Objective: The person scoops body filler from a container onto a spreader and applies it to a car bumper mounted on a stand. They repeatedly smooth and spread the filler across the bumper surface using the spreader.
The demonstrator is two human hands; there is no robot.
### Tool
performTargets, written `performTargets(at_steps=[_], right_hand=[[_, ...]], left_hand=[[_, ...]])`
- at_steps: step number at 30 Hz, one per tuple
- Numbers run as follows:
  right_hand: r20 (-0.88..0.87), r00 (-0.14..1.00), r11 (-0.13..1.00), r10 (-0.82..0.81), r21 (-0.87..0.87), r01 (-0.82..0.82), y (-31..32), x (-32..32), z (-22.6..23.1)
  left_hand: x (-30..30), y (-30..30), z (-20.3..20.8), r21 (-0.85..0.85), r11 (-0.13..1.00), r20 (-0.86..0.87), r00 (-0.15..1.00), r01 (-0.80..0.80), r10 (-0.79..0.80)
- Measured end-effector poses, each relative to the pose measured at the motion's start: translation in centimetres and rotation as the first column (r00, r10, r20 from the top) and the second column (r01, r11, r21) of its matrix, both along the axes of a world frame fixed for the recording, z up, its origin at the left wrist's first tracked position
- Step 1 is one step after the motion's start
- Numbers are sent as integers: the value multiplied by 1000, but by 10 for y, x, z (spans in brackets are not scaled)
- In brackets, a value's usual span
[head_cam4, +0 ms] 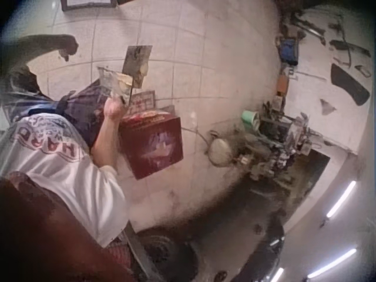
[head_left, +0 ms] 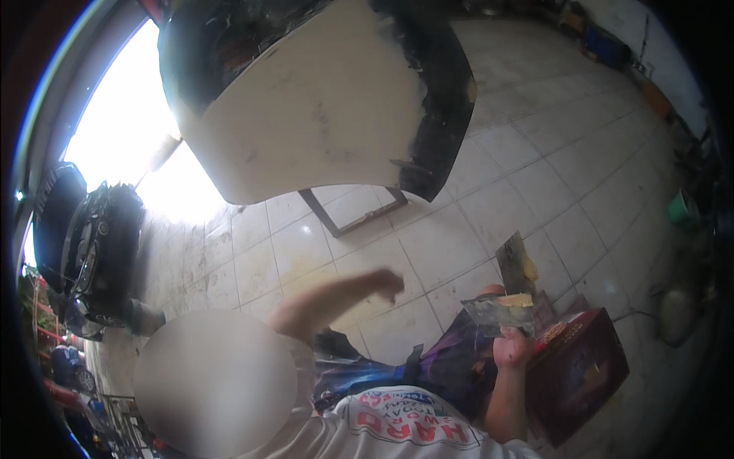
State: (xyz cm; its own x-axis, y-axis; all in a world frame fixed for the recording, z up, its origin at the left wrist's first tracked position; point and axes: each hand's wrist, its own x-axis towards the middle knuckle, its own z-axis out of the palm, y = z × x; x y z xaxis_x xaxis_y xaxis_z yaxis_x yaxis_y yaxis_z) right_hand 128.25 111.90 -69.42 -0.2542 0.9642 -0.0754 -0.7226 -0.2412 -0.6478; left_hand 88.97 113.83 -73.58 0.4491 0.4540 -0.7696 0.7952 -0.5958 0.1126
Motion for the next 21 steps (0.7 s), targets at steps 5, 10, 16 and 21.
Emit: performTargets(at_steps=[5, 10, 16, 21], right_hand=[[-40, 999, 999, 1, -37, -2, 2, 4, 21], [-17, 999, 999, 50, -6, -50, 16, -18, 38], [70, 996, 996, 47, -78, -41, 12, -45, 38], [70, 993, 993, 90, -81, -85, 7, -42, 20]], left_hand=[[15, -79, -11, 442, 881, 214, 935, 166, -284], [-32, -27, 229, 934, 346, 157, 971, -87, -180], [-96, -5, 412, 994, -37, -83, 947, 99, 311], [-83, -14, 367, 993, 91, -105, 935, 78, 339]])
